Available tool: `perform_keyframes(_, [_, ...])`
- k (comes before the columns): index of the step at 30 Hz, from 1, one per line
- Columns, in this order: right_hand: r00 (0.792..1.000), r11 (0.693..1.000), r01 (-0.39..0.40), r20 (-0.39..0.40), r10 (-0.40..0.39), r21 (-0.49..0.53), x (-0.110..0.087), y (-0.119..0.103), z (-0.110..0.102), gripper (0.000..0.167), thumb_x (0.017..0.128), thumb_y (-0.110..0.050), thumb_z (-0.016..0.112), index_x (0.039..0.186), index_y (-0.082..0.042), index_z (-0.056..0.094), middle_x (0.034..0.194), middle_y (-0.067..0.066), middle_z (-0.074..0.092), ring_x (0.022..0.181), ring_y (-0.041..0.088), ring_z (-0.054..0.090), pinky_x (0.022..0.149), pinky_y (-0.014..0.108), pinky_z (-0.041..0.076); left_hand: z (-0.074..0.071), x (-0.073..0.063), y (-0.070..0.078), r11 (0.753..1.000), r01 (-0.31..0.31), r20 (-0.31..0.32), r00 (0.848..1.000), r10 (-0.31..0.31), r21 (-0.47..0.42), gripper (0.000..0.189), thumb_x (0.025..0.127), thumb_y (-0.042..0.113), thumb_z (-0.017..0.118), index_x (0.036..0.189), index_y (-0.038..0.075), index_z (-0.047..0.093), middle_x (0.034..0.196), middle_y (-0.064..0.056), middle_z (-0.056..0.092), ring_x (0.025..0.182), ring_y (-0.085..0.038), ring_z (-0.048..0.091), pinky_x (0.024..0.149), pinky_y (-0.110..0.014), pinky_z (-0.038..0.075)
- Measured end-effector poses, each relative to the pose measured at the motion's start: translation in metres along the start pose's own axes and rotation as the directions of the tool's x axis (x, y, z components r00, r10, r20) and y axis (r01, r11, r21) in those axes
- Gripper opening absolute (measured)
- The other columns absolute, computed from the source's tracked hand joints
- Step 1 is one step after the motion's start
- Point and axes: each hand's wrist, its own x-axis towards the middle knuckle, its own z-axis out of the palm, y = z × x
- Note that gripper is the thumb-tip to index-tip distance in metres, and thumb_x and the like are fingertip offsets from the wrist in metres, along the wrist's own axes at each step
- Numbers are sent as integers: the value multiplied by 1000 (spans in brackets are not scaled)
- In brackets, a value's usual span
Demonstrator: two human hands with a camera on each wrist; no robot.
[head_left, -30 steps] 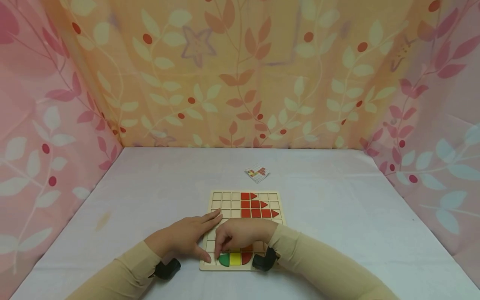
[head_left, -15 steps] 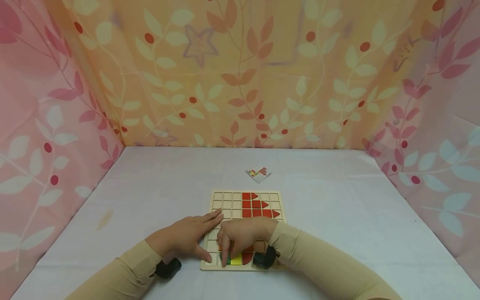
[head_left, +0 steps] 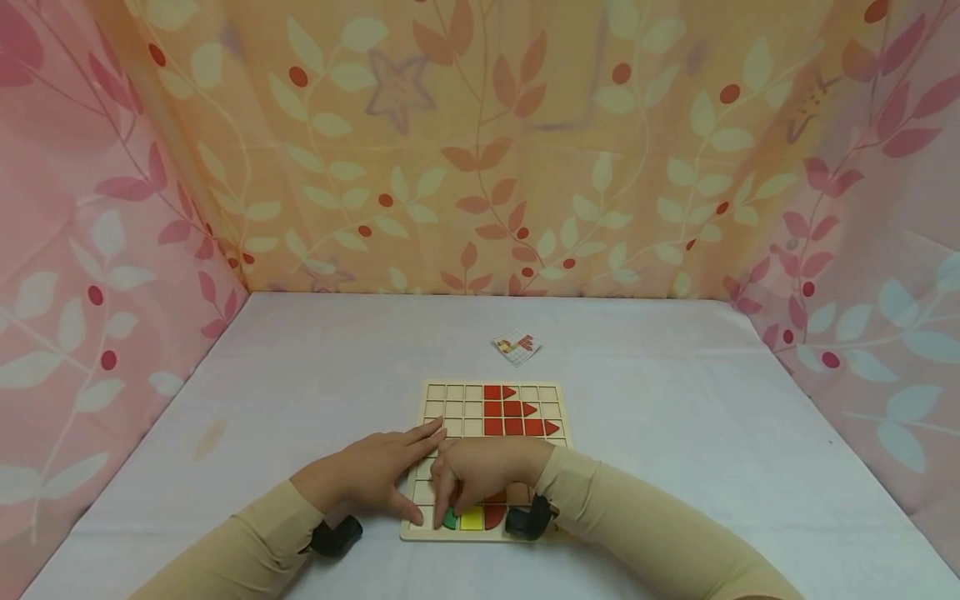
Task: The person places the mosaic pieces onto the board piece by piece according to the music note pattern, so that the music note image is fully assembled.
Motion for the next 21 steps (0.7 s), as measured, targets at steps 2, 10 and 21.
perform_keyframes(2, [1000,1000,22,-14,-22,-4,-2,2,-1,21,81,-11,69,95,-27,74,79,-18,57,83,-2,41,77,12,34,-1,0,0,1000,-4,-1,1000,4,3,108,65,76,53,147,17,18,154,2,9,132,-22,32,98,-47,35])
perform_keyframes(10, [993,996,-52,-100,58,66,-20,7,-10,15,85,-15,65,92,-24,75,78,-17,58,80,-2,43,73,12,38,-2,0,3,999,30,27,999,-30,10,108,64,77,53,148,20,17,154,3,9,133,-22,30,99,-47,34])
perform_keyframes(21, [1000,1000,-21,7,21,12,-10,0,-8,30,92,-8,51,104,-26,72,93,-21,62,86,-2,45,83,11,35,1,1,0,1000,25,31,999,-25,-4,108,64,78,52,148,21,15,154,4,7,133,-21,29,100,-47,33])
